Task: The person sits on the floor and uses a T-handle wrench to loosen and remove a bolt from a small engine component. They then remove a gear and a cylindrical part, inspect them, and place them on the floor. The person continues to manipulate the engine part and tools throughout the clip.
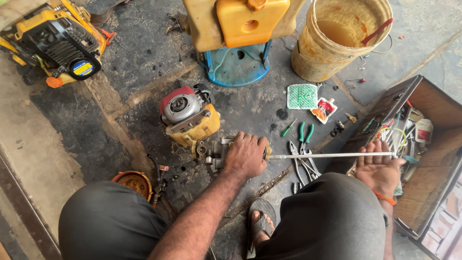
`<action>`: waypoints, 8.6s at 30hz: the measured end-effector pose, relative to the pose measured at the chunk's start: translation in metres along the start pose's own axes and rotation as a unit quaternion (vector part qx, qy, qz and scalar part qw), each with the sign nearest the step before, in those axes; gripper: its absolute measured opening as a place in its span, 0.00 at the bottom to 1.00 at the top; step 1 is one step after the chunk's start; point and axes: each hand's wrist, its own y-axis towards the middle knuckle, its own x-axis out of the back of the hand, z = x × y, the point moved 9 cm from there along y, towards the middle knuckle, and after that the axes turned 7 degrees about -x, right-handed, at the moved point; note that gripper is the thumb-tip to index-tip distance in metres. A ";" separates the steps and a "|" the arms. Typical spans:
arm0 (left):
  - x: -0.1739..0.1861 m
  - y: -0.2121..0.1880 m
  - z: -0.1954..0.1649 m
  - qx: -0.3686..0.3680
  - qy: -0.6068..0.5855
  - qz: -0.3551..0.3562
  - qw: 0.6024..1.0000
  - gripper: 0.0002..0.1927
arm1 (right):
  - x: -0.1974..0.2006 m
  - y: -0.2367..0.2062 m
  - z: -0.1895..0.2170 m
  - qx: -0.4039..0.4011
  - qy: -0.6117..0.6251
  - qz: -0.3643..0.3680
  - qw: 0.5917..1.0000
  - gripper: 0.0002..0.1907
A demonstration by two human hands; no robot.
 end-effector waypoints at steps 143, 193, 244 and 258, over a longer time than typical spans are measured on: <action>-0.005 0.000 0.007 -0.018 -0.063 -0.048 0.997 0.41 | -0.057 -0.010 -0.008 0.006 -0.061 -0.109 0.992 0.20; 0.014 -0.067 0.044 0.173 -0.128 -0.131 0.968 0.38 | 0.033 -0.113 0.012 -0.064 -0.284 -0.050 0.955 0.11; 0.020 -0.143 0.136 0.333 -0.328 -0.072 0.881 0.45 | -0.145 -0.111 -0.197 -0.132 -0.554 0.168 0.805 0.13; 0.015 -0.145 0.137 0.328 -0.330 -0.064 0.883 0.44 | -0.140 -0.106 -0.199 -0.085 -0.605 0.138 0.779 0.18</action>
